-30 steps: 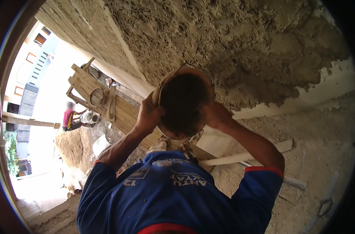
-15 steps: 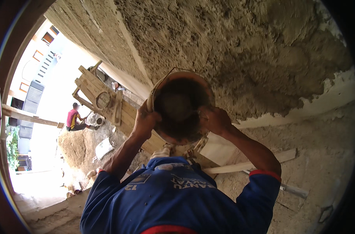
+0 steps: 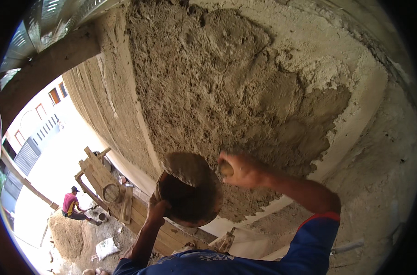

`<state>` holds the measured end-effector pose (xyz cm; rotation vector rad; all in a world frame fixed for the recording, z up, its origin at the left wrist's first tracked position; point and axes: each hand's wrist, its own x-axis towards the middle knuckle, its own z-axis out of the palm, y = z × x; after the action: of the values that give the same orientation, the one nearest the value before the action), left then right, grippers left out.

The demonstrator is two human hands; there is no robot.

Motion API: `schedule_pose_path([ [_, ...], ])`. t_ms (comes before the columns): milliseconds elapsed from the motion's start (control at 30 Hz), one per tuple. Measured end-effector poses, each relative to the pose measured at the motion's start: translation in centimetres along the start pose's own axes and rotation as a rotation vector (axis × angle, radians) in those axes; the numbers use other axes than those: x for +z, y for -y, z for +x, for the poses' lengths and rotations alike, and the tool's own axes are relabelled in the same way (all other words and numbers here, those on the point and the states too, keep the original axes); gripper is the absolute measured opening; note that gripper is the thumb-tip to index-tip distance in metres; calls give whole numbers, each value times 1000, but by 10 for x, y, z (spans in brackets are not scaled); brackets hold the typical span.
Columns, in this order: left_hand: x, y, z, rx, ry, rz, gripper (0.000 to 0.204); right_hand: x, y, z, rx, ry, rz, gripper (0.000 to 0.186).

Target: The person applies wet plaster to a masonry wall using a trowel, scooping material from a bucket held in one hand and spreading it onto the wall surface.

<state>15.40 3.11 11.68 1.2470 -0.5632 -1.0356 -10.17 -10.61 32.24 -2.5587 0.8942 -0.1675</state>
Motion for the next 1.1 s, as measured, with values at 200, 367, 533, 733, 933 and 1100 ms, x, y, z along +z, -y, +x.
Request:
schedule_pose_path([
  [200, -9, 3, -5, 53, -74, -44, 54, -122, 97, 6, -342, -185, -176, 32],
  [367, -12, 0, -20, 13, -167, 9, 56, -172, 135, 24, -670, -291, -77, 28],
  [533, -33, 40, -21, 10, -183, -76, 57, -211, 100, 79, -360, -411, 220, 32],
  [733, -23, 41, -14, -66, -153, -16, 61, -258, 26, 21, -37, -854, -195, 47],
  [933, -27, 66, 7, -9, -76, -115, 57, -215, 36, -5, -1, -883, -230, 51],
  [1100, -42, 75, 10, -41, -48, -150, 60, -130, 58, 10, -53, -518, -428, 34],
])
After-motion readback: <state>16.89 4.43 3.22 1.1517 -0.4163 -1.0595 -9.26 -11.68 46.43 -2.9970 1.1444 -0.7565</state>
